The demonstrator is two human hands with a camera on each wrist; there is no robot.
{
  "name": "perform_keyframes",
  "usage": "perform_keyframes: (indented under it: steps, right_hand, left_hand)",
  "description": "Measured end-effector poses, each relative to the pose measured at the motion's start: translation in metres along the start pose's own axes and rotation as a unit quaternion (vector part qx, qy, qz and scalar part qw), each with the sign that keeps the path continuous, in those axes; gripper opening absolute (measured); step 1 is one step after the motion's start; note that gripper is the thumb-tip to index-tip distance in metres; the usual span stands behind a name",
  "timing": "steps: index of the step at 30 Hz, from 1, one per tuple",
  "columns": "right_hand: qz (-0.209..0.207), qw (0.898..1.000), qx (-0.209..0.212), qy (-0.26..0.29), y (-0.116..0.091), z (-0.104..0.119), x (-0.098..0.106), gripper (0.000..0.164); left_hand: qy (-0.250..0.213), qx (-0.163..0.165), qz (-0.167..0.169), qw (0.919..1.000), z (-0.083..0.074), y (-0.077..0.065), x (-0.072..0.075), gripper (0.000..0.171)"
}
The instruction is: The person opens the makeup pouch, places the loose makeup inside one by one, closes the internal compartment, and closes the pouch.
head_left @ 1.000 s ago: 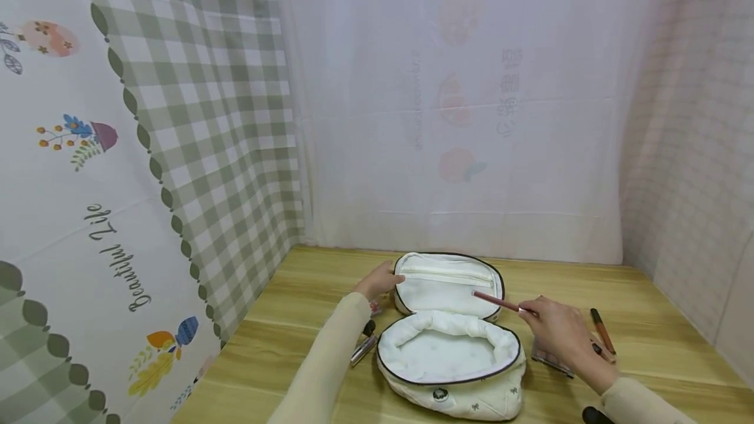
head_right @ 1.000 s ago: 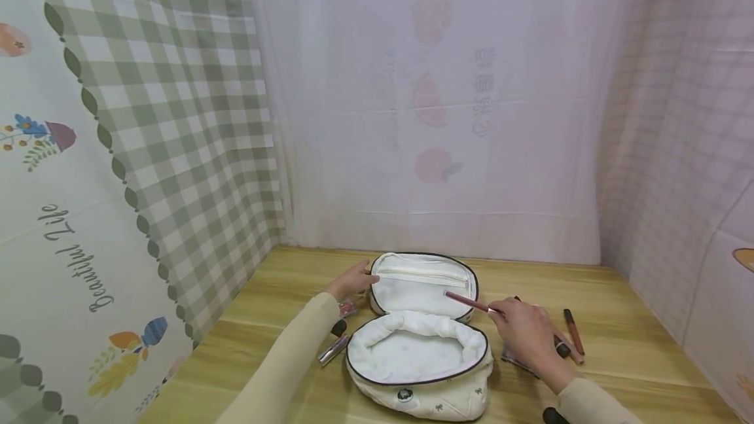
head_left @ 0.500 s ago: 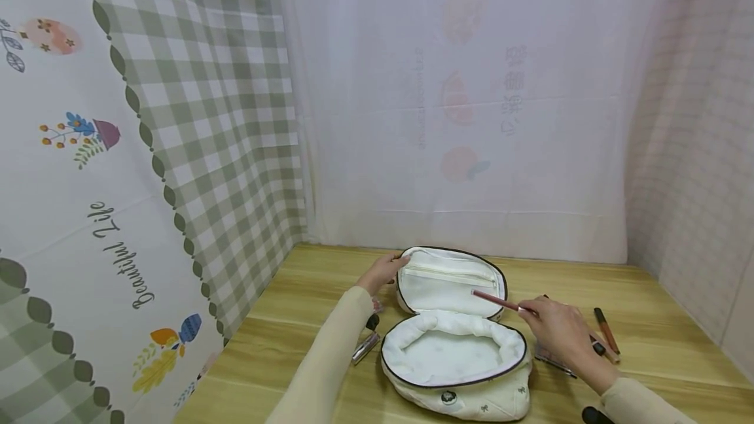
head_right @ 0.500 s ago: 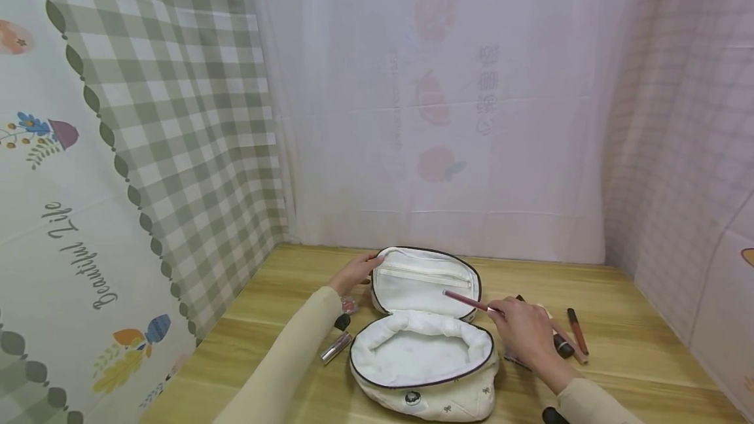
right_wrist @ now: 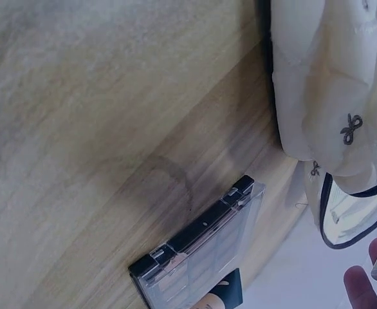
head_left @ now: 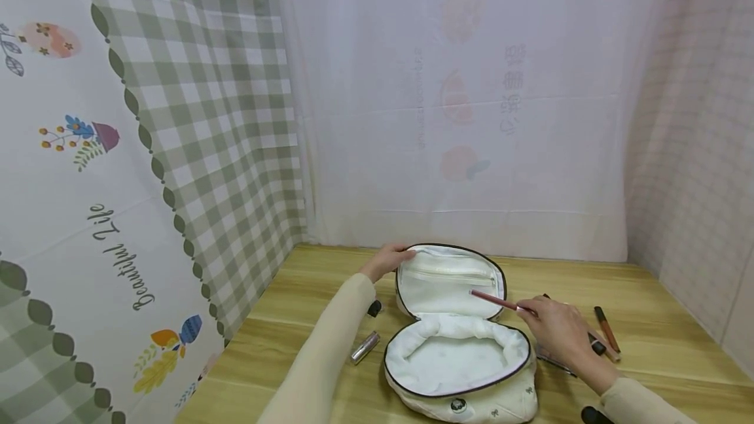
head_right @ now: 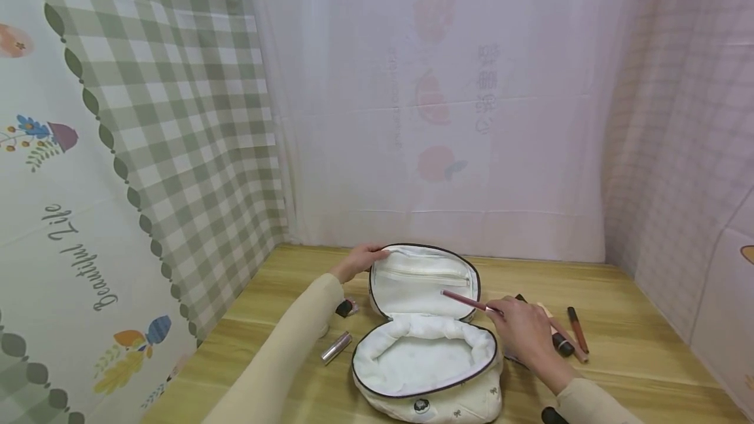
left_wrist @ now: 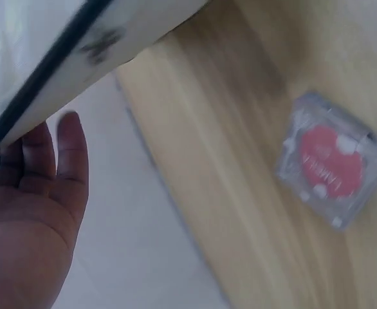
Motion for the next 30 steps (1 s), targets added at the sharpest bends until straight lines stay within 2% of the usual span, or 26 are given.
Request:
perform_keyframes:
  steps: [3, 8, 12, 14, 18, 24, 27, 30]
  right_hand:
    - [-0.002, 1.000, 0.001, 0.005, 0.001, 0.001, 0.001, 0.010]
    - [-0.024, 1.000, 0.011, 0.012, 0.003, 0.005, 0.003, 0.010]
    - [-0.028, 0.999, 0.012, 0.011, 0.006, 0.009, 0.001, 0.012]
    - [-0.020, 1.000, 0.011, 0.011, 0.007, 0.012, -0.002, 0.013]
    - [-0.007, 1.000, 0.009, 0.015, 0.010, 0.017, -0.003, 0.015]
    - [-0.034, 0.999, 0.019, 0.011, 0.014, 0.022, 0.001, 0.011]
    - [-0.050, 0.998, 0.027, 0.008, 0.015, 0.024, 0.004, 0.013]
    - [-0.068, 0.997, 0.040, 0.004, 0.015, 0.026, 0.005, 0.016]
  left_hand:
    - [0.027, -0.006, 0.018, 0.9994, -0.009, 0.000, 0.001, 0.029]
    - [0.073, -0.033, 0.037, 0.9961, -0.021, 0.000, -0.001, 0.026]
    - [0.130, -0.066, 0.041, 0.9885, -0.031, -0.002, -0.005, 0.025]
    - [0.156, -0.070, 0.038, 0.9844, -0.035, -0.005, -0.006, 0.024]
    - [0.204, -0.073, 0.026, 0.9759, -0.045, -0.013, -0.009, 0.021]
    - [0.256, -0.117, -0.014, 0.9595, -0.055, -0.021, -0.011, 0.018]
    - [0.255, -0.148, -0.042, 0.9546, -0.057, -0.025, -0.011, 0.017]
    - [0.233, -0.182, -0.067, 0.9528, -0.057, -0.029, -0.010, 0.016]
Point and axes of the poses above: each hand's wrist, its own y-axis towards the middle knuckle, its own x-axis out of the back of the hand, z = x × y, the point moved 8 cm from there along y, towards the middle knuckle, and after that the axes turned 9 degrees about -y, right-handed, at the moved point
